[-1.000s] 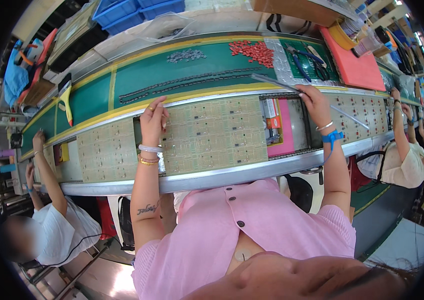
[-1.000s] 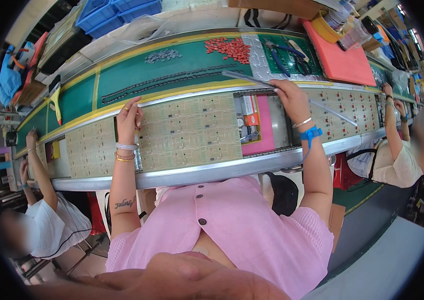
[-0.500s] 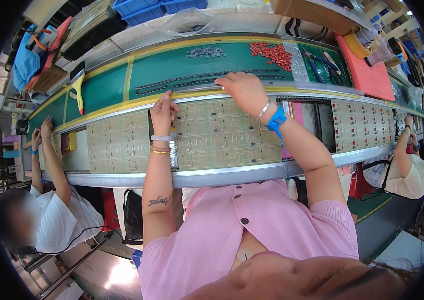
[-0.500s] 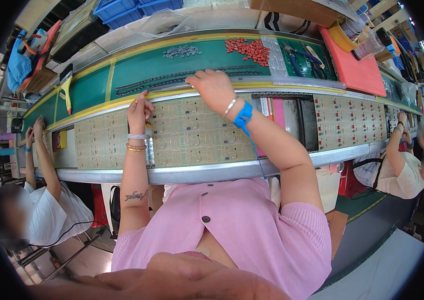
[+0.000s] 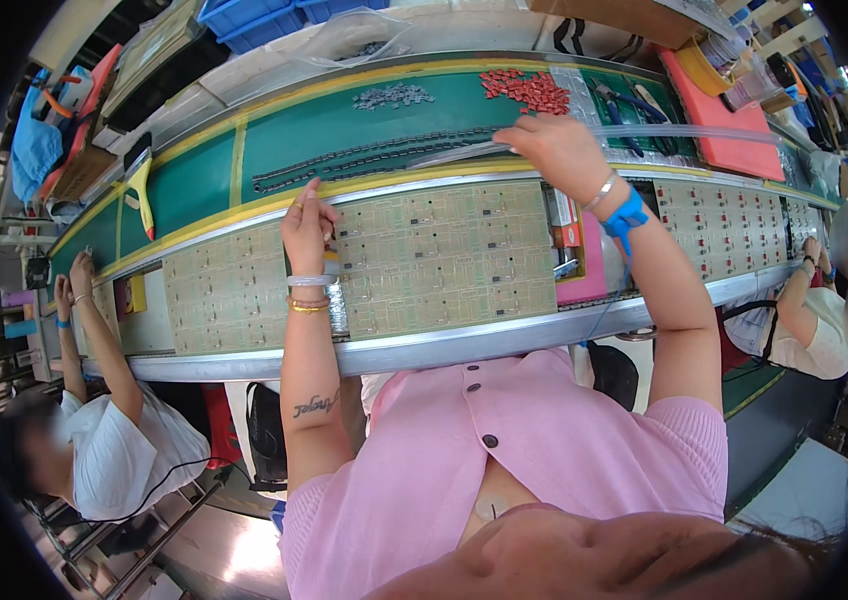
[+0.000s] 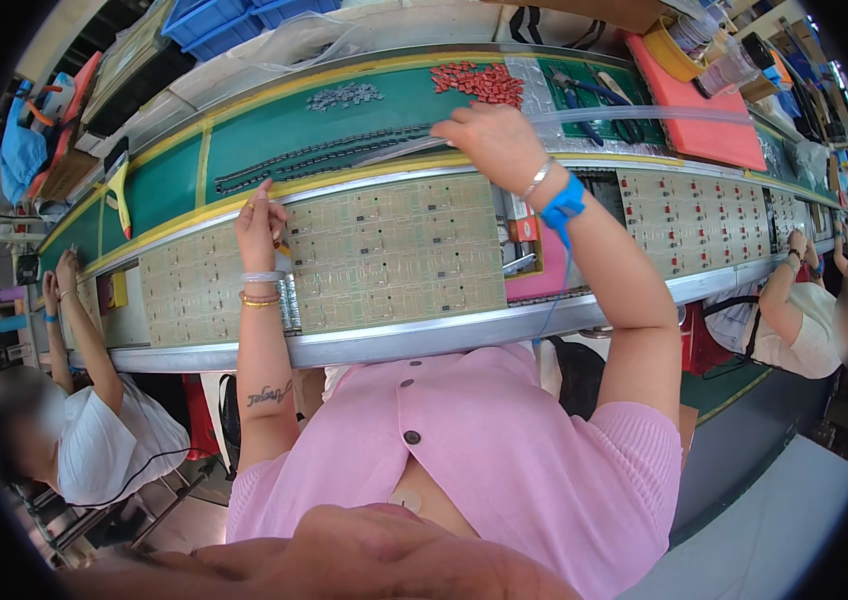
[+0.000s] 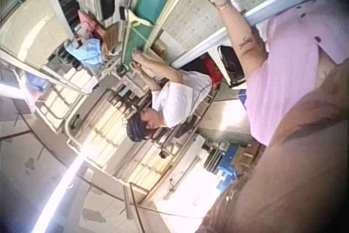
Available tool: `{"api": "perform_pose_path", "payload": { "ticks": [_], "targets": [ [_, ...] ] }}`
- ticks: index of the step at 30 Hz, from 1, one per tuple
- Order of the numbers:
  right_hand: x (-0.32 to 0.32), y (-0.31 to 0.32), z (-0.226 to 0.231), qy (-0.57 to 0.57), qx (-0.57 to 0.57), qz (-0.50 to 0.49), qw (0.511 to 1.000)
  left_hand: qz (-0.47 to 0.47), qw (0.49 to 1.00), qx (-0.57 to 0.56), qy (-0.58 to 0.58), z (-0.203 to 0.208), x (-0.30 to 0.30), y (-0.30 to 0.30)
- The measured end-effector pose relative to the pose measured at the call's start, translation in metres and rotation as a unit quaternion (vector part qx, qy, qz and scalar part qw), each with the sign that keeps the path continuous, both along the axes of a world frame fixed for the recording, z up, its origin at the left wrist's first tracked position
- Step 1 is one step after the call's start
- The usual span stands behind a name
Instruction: Manually inserting and assembling electronic components onto printed circuit boards on a factory production line.
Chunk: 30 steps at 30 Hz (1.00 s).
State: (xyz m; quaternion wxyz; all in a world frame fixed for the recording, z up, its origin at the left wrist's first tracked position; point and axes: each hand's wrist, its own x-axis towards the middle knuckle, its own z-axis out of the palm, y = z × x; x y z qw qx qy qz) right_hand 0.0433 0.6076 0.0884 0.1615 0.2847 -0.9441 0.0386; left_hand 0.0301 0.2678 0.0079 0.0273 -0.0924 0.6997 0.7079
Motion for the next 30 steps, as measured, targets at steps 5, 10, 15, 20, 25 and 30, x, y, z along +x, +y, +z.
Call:
{"api": "perform_pose_path", "payload": {
  "ticks": [5, 10, 15, 20, 25, 30],
  "targets": [
    [0.022, 0.056, 0.008, -0.018, 0.000, -0.038, 0.999, 0.001, 1.000, 0.013, 0.010, 0.004, 0.003, -0.001],
    [0.044, 0.107, 0.011, -0.021, 0.016, -0.093, 0.995, -0.013, 1.000, -0.001, 0.013, 0.007, 0.008, 0.004],
    [0.062, 0.147, 0.009, -0.017, 0.021, -0.134, 0.991, -0.019, 1.000, -0.011, 0.014, 0.005, 0.008, 0.005],
    [0.081, 0.164, 0.004, -0.011, 0.020, -0.180, 0.983, -0.022, 0.999, -0.028, 0.028, 0.001, 0.011, 0.007],
    [0.098, 0.157, 0.000, 0.015, -0.039, -0.212, 0.976, -0.064, 0.997, -0.027, 0.017, 0.017, 0.022, 0.029],
    [0.099, 0.121, 0.001, 0.055, -0.121, -0.147, 0.980, -0.191, 0.981, -0.003, 0.033, 0.019, 0.042, 0.062]
  ]
}}
